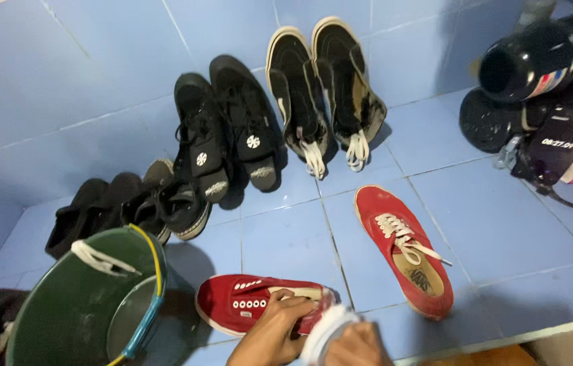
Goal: The person cleans a shoe using a brush and soapy water from a bucket, scrubbing the exterior and interior before dipping the brush back into the bucket.
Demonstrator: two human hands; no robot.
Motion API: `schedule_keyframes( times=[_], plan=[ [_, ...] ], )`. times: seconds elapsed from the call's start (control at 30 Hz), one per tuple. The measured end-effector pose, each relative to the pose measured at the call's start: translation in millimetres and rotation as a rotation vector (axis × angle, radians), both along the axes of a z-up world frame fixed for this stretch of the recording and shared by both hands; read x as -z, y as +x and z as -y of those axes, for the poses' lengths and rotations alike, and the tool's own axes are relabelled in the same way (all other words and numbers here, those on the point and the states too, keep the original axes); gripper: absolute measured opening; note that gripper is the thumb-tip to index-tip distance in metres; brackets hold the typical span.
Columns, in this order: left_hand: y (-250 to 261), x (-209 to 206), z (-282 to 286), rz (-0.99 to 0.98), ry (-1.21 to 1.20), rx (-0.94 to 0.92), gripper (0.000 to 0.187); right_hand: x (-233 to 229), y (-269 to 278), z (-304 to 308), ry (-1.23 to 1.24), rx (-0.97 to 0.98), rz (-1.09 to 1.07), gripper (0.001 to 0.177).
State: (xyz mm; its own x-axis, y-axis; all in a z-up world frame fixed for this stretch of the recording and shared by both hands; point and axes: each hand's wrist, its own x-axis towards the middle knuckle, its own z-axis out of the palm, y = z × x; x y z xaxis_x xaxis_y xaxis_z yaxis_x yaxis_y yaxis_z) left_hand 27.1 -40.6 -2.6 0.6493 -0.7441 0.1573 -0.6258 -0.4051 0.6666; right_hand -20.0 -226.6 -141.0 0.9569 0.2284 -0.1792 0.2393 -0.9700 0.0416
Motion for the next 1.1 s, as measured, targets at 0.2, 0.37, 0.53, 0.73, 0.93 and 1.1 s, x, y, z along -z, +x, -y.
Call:
schedule_keyframes(
  times=[0.2,0.37,0.53,0.73,0.93,1.1],
  plan=[
    [-3.3,-9.4,-0.6,-0.015,0.017,0.001,0.025,15.7,14.9,10.7,-0.293,0.015,-0.245,0.051],
    [-3.0,-1.8,-2.1,-0.034,0.085,-0.029,0.024,42.7,19.1,25.1,0.059,-0.006,0.452,0.056],
    [-3.2,-3.0,-3.0,-0.051,0.059,-0.023,0.025,9.7,26.0,37.4,0.589,-0.087,0.637,0.034],
    [0.0,8.0,-6.6,-0.02,0.064,-0.016,0.028,-108.2,33.3,30.1,0.881,-0.454,0.946,0.032],
    [-1.7,-1.6,-2.5,-0.018,0.005,-0.037,0.043,-171.0,48.3,27.3,0.922,-0.565,0.838,0.03],
    [8.9,10.9,2.6,0.019,0.166,-0.045,0.072,-168.2,46.9,26.7,0.998,-0.751,0.703,0.025]
  ],
)
